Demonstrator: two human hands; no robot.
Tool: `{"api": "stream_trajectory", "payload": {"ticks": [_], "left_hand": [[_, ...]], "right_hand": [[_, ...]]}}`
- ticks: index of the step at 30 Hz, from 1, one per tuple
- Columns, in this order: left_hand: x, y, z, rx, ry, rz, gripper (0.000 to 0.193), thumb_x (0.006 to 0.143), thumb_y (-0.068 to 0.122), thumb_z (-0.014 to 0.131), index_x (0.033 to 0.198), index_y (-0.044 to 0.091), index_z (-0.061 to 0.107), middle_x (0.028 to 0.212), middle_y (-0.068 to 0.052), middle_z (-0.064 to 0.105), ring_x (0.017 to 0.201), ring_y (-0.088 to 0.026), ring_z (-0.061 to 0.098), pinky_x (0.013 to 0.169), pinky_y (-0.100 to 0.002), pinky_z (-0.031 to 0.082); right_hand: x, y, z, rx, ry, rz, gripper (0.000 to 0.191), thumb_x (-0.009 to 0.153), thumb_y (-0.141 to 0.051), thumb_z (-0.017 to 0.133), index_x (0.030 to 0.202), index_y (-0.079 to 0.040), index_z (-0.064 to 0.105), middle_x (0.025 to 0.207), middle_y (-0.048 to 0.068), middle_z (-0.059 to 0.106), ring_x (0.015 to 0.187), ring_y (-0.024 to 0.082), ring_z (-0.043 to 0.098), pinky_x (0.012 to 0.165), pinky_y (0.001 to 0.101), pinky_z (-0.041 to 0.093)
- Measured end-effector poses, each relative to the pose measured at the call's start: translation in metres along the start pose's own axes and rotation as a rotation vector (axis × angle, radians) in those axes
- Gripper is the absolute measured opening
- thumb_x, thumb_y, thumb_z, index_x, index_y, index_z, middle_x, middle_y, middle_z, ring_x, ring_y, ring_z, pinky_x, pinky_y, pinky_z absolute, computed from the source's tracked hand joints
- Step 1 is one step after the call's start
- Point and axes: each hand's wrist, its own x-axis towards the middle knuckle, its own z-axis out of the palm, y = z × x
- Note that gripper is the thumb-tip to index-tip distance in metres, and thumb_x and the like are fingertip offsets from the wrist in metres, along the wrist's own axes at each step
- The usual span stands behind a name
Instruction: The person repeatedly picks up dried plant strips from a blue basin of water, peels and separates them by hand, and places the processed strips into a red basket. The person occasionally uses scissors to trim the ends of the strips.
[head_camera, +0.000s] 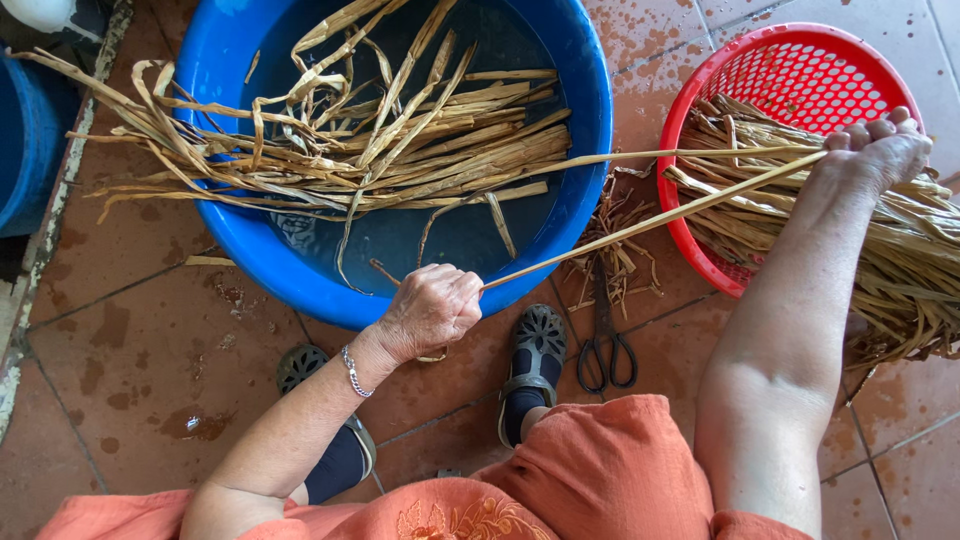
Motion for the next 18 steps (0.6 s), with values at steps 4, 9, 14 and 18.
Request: {"api": "stream_trajectory", "payload": {"ticks": [4,9,14,18], "left_hand": [[-0.008,0.001,-0.006,0.019,-0.001,-0.018,0.008,0.087,0.01,0.063,0.081,0.008,0.059,0.067,-0.007,0.058,0.066,-0.025,0.061,0.065,-0.039,0.053],[-0.023,-0.006,-0.006,-0.005,0.035,-0.023,0.009,0.088,0.01,0.062,0.081,0.008,0.057,0.069,-0.007,0.058,0.067,-0.026,0.062,0.066,-0.039,0.053],[-0.025,-0.043,0.0,0.152,-0.002,-0.106,0.007,0.087,0.015,0.063,0.085,0.01,0.066,0.077,-0.005,0.066,0.078,-0.026,0.064,0.07,-0.041,0.05],[-0.031,-0.078,0.001,0.46,-0.148,-0.255,0.014,0.072,0.017,0.065,0.081,0.014,0.075,0.084,-0.01,0.07,0.087,-0.03,0.065,0.069,-0.046,0.047]], "right_hand": [[0.003,-0.006,-0.004,0.038,-0.016,0.014,0.023,0.089,-0.009,0.042,0.086,-0.001,0.063,0.053,0.001,0.044,0.04,0.009,0.032,0.033,0.0277,0.025],[0.011,-0.015,-0.013,0.033,-0.004,0.025,0.021,0.091,-0.009,0.042,0.083,-0.002,0.06,0.052,0.0,0.039,0.04,0.011,0.031,0.035,0.0309,0.026],[-0.002,-0.012,-0.013,0.116,-0.115,0.075,0.025,0.099,-0.005,0.041,0.091,0.001,0.065,0.055,0.002,0.043,0.042,0.012,0.031,0.035,0.0308,0.025],[-0.057,-0.01,0.007,0.13,-0.432,0.223,0.028,0.113,-0.012,0.043,0.097,0.0,0.061,0.067,0.005,0.052,0.05,0.014,0.038,0.046,0.0329,0.035]]}}
